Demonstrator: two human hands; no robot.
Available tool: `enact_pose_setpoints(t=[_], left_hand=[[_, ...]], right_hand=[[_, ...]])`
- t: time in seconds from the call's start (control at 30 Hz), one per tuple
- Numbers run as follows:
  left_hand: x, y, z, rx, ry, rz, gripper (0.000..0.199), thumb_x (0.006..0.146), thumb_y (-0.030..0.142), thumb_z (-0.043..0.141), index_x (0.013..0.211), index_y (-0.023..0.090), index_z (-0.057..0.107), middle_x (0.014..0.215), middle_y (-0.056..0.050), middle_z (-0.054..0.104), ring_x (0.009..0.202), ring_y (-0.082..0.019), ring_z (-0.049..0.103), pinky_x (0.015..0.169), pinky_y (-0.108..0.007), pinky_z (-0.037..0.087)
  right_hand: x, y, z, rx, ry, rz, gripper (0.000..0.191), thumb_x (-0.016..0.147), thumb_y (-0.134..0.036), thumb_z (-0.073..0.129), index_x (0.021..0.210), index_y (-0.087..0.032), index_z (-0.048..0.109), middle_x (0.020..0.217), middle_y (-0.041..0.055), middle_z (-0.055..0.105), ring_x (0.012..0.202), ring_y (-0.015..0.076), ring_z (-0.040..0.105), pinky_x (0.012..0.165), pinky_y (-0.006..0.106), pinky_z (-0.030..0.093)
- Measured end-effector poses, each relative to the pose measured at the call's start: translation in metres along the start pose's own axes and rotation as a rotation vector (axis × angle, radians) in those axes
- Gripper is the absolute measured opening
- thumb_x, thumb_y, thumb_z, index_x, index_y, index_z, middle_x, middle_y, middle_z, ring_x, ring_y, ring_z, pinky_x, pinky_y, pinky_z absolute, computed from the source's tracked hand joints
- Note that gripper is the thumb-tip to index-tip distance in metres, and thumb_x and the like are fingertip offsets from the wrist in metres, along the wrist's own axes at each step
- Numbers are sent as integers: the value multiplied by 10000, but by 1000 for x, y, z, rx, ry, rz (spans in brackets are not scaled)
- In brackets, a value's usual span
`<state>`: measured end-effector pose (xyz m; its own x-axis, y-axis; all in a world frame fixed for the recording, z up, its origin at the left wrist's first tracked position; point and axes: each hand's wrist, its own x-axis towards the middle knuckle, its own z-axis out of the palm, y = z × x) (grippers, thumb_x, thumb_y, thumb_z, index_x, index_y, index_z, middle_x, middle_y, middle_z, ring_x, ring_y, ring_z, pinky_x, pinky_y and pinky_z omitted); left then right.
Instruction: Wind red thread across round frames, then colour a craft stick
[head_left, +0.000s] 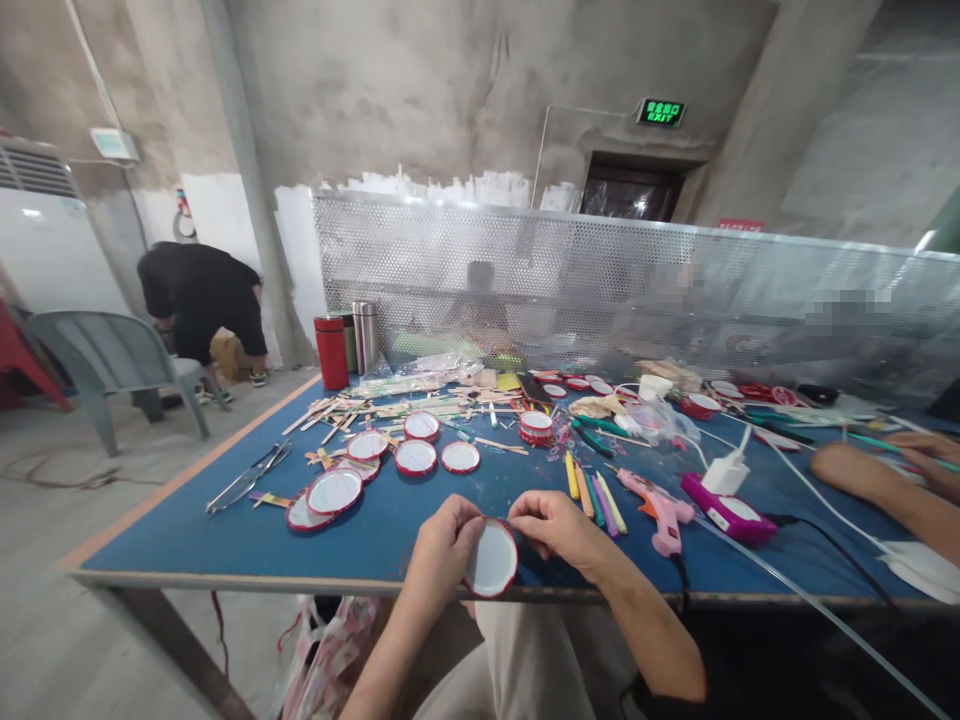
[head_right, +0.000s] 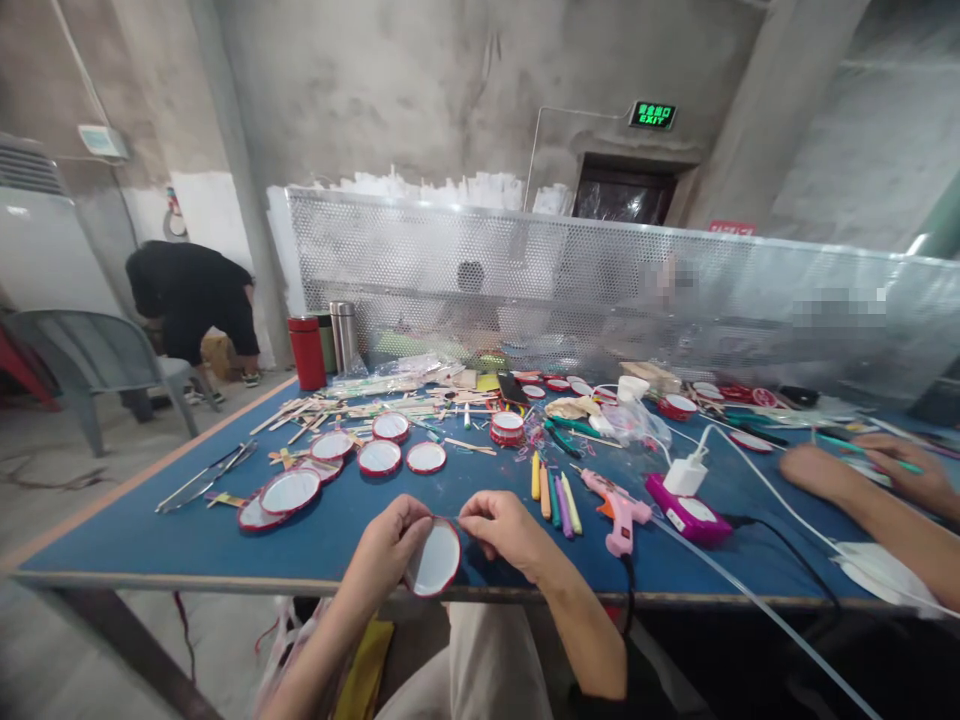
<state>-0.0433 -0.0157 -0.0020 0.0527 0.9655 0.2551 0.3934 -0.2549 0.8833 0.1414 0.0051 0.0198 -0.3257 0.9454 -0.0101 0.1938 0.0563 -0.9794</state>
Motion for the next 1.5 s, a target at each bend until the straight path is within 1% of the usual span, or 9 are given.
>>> enact_pose_setpoints(t=[0.3,0.5,0.63,0.77,0.87,0.97,1.07,1.33,1.5], left_hand=[[0,-3,7,72,68,-5,139,809,296,450,727,217,529,693,2,631,674,-165,591,622,-242,410],[-5,0,8,125,49,-6,125,805,290,452,724,224,519,656,17,622,622,-153,581,575,-229,388],[-6,1,8,112,56,-12,137,806,307,448,721,226,520,649,25,618,621,-151,586,589,-231,401],[-4,2,6,117,117,-32,135,797,293,432,701,225,499,660,10,613,639,-164,591,600,-249,411],[-5,3,6,95,133,-43,132,808,300,419,722,227,490,662,6,601,634,-170,581,602,-261,409],[-8,4,8,75,164,-50,138,827,321,412,763,230,493,668,11,599,633,-173,576,616,-269,408],[-9,3,9,55,227,-65,138,828,326,420,777,226,500,682,9,600,647,-173,575,632,-272,412],[-9,4,8,22,197,-33,140,825,322,427,791,223,520,691,11,600,659,-166,572,644,-264,425],[-8,4,6,17,167,-12,137,820,315,427,787,215,515,725,-3,613,695,-169,581,664,-269,434]], right_hand=[[-36,1,31,-86,205,-139,159,817,-294,567,746,-166,629,591,-42,505,518,80,421,477,187,314],[-29,-5,43,68,347,-130,206,789,-365,572,731,-169,596,549,-34,495,511,108,447,496,210,356],[-35,-15,55,-321,281,-209,184,830,-281,502,724,-195,625,636,9,598,583,138,526,563,228,385],[-54,1,65,-605,311,-292,220,851,-237,478,690,-215,625,712,41,642,652,163,582,609,241,396],[-67,22,72,-321,381,-185,199,882,-333,483,779,-213,603,686,26,624,543,132,557,515,218,403],[-75,37,86,101,312,-49,285,863,-482,509,854,-199,550,704,3,616,332,54,424,326,177,278],[-79,42,103,345,283,-6,366,804,-545,587,814,-186,518,755,13,653,275,24,432,291,147,225],[-81,38,106,770,295,98,363,689,-423,752,783,-171,508,907,70,721,259,20,462,295,133,209],[-81,46,105,998,403,238,498,460,-357,877,787,-165,555,982,91,726,296,7,457,301,135,282]])
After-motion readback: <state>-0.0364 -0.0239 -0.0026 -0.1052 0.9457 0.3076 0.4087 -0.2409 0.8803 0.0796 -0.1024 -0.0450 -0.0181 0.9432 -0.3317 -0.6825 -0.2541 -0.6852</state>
